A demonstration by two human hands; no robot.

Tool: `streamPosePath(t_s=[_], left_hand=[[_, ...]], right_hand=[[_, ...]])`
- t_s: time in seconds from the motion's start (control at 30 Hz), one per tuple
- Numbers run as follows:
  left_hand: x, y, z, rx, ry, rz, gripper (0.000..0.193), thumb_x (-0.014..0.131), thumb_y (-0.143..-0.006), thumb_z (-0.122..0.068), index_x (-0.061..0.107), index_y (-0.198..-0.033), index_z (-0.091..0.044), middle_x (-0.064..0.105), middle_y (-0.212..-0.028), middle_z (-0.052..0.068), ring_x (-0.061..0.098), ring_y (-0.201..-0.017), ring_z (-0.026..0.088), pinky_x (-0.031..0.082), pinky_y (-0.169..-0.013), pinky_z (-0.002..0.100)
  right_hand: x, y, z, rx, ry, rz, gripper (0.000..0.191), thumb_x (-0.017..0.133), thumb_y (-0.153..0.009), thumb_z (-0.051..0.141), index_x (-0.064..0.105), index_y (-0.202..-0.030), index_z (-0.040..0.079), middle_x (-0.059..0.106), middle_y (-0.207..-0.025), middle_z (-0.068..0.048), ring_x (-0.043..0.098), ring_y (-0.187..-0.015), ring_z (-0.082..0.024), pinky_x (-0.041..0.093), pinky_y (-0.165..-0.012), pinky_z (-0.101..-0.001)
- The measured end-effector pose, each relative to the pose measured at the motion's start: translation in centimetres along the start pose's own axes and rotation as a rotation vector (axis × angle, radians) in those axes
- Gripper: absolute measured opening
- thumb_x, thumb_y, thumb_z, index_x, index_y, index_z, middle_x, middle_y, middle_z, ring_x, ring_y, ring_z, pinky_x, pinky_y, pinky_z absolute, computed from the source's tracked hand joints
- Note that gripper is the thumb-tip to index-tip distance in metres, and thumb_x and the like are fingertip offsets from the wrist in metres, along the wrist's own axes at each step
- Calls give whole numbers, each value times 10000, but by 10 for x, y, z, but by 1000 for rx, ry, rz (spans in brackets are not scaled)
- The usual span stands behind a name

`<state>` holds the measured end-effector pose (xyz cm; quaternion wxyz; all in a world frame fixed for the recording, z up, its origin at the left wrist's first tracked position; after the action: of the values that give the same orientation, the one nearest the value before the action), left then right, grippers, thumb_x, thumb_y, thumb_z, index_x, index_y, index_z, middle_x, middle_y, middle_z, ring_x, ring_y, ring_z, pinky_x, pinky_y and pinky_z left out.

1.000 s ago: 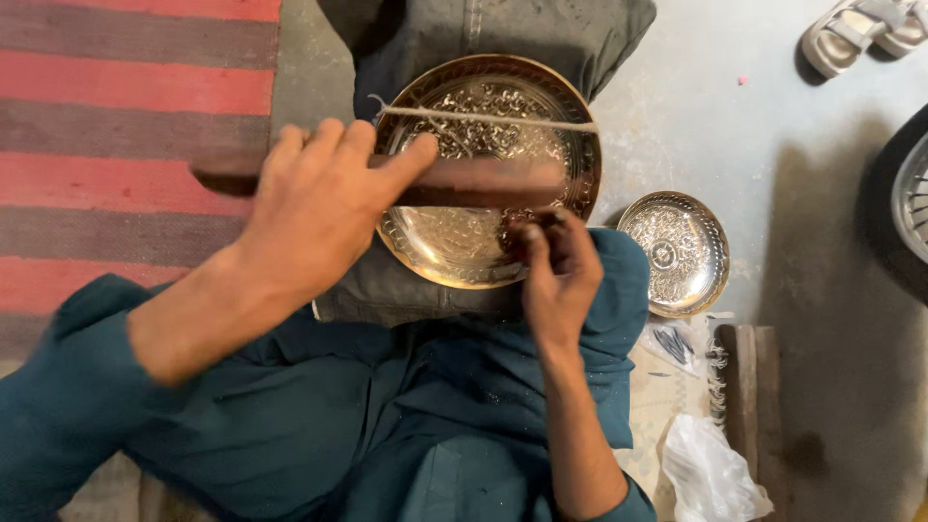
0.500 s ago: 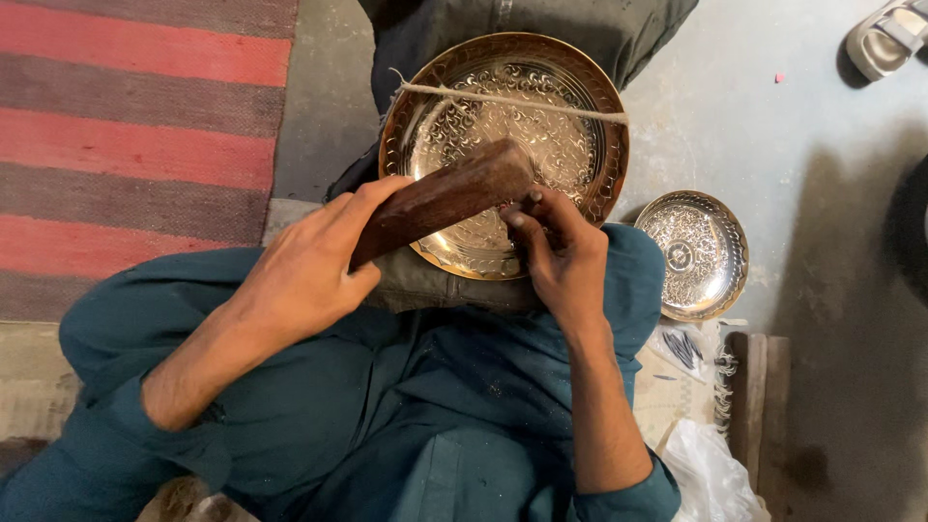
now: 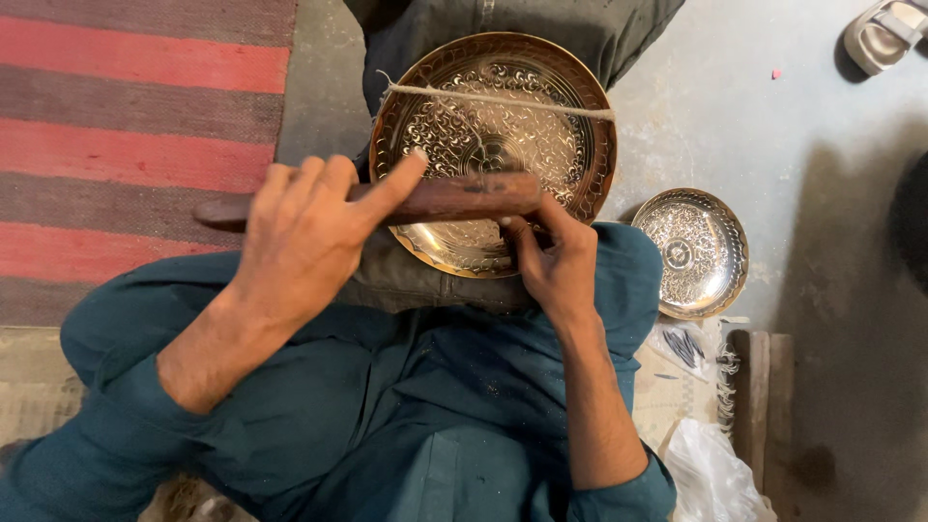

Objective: The person sits cross-legged on the floor with a decorative brass plate resting on a cushion, and engraves ornamental patterns into it. They hold a chisel against the plate with one hand and strike it with a wooden mallet in the other, repositioning the chisel repeatedly across the plate surface.

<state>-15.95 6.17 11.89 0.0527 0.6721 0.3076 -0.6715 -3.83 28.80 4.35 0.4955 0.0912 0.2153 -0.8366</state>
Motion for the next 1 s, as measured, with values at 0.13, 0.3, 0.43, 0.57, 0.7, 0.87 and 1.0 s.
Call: streamPosePath(t_s=[0.13,0.3,0.43,0.57,0.7,0.87,1.0], left_hand=[[-1,2,-3,-26,20,-24,708,682,-868,-17,527,-1537,-189,537,-905,77,570,-849,276,434,-738,430],[-8,0,0,-71,20,55,770,723,-834,-19,470,-1533,-221,563,-916,88,610,-850,299,495,-723,453],[-8,-3,2,-188,289,146,819,735,-791,-43,435,-1533,-217,577,-886,109,635,-822,334,537,-706,483],[-6,-2,-3,-182,299,134,848,741,-755,-38,441,-1528,-217,589,-874,109,644,-829,339,541,-700,485],[-3,-2,-2,-148,226,70,843,727,-778,-15,445,-1547,-212,577,-874,99,628,-814,309,536,-738,470],[1,-2,-1,-104,415,-47,835,732,-818,-38,407,-1578,-157,554,-937,85,600,-897,313,498,-793,469],[6,-1,0,11,-51,-9,808,744,-873,-5,429,-1582,-230,546,-904,60,577,-854,260,451,-782,425]], right_hand=[[0,-2,3,-17,-63,43,149,680,-1008,-20,688,-1156,-12,774,-1011,-70,717,-944,-86,573,-824,-246],[3,-2,6,82,-42,-40,170,671,-1005,-11,685,-1174,-6,786,-959,-62,713,-860,-73,576,-757,-239],[5,-4,2,31,-100,-48,226,668,-998,-36,661,-1223,-12,777,-1001,-72,722,-924,-88,596,-820,-248],[6,-1,-3,-51,-4,-75,249,702,-973,-52,665,-1217,-13,786,-1006,-80,762,-950,-114,603,-841,-252],[7,1,-5,-46,21,-95,264,708,-968,-52,669,-1226,-11,787,-1016,-89,767,-958,-126,607,-836,-253],[6,1,-4,-43,14,-96,257,722,-969,-34,681,-1220,-2,788,-1016,-95,763,-941,-132,604,-820,-255],[5,0,-5,-46,40,-84,207,718,-977,-24,682,-1179,-1,795,-1013,-87,775,-948,-123,609,-819,-249]])
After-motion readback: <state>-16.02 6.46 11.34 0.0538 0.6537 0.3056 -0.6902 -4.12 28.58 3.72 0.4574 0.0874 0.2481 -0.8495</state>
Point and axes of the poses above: each hand's wrist, its own y-axis away from the middle knuckle, its own x-axis out of the palm, z = x × y, the point moved 1 cm from there along -y, towards the middle knuckle
